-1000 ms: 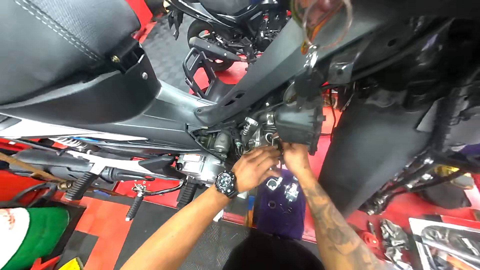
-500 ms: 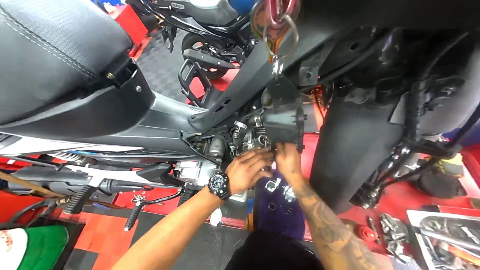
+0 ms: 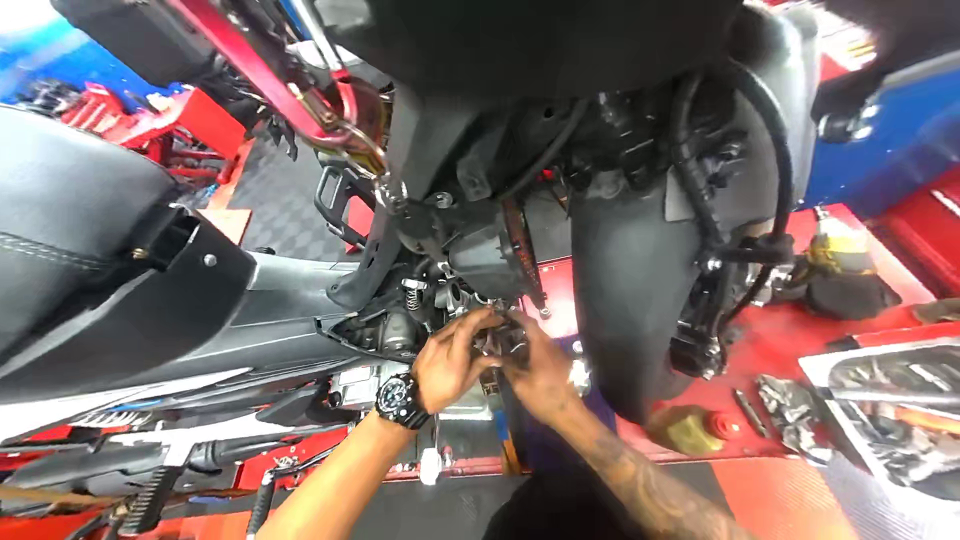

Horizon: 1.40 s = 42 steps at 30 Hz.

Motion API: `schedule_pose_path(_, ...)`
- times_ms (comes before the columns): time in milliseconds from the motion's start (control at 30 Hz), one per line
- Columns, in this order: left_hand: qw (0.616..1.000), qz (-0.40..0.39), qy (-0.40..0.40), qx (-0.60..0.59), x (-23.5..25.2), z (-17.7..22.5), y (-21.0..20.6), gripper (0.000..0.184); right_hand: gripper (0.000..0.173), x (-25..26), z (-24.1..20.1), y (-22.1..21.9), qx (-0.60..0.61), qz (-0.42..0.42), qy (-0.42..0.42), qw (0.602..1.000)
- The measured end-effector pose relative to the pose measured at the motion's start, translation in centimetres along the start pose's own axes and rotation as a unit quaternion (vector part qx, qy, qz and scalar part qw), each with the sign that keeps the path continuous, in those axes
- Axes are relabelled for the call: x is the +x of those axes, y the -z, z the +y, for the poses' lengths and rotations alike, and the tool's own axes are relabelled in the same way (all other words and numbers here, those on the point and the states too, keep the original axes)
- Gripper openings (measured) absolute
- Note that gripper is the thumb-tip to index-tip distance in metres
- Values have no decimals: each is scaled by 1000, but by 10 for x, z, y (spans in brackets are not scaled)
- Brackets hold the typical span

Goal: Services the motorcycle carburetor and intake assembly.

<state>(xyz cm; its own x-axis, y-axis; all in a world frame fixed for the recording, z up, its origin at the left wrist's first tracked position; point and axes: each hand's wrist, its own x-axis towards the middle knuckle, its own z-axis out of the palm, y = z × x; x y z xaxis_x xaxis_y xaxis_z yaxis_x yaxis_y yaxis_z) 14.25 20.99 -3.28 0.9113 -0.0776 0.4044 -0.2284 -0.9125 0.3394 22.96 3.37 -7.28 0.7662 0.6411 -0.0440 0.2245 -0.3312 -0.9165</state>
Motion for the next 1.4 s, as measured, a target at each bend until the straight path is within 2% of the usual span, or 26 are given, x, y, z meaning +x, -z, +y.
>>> schedule_pose_path(100, 1000, -2, 5, 15, 0, -1, 1, 66, 67, 4, -1, -2, -112, 1, 45, 993)
schedule_pose_path(233, 1000, -6, 8, 24, 2, 0, 2, 63, 59, 4, 12, -5, -183, 47, 116, 975)
schedule_pose_path(467, 1000, -14, -15, 20, 3, -3, 5, 54, 71, -5, 12, -7, -259, 24, 91, 961)
schedule_pose_path(567, 998, -43, -44, 11, 8, -5, 8, 35, 72, -8, 12, -10, -280, 23, 86, 956)
schedule_pose_path(633, 996, -58, -62, 24, 11, -6, 11, 30, 69, -7, 15, -13, -287, 34, 98, 952)
schedule_pose_path(767, 987, -90, -114, 66, 14, -11, 15, 33, 66, -7, 21, -19, -285, 63, 116, 950)
schedule_pose_path(933, 960, -155, -192, 131, 28, -14, 30, 29, 69, -7, 23, -23, -260, 64, 108, 957)
schedule_pose_path(1033, 954, -175, -191, 149, 28, -13, 32, 28, 70, -8, 23, -24, -255, 64, 106, 959)
schedule_pose_path(1233, 979, -94, -134, 123, 14, -5, 18, 27, 72, -7, 21, -25, -250, 65, 77, 963)
schedule_pose_path(1400, 979, -96, -152, 93, 10, -15, 22, 27, 73, -7, 18, -19, -246, 40, 68, 966)
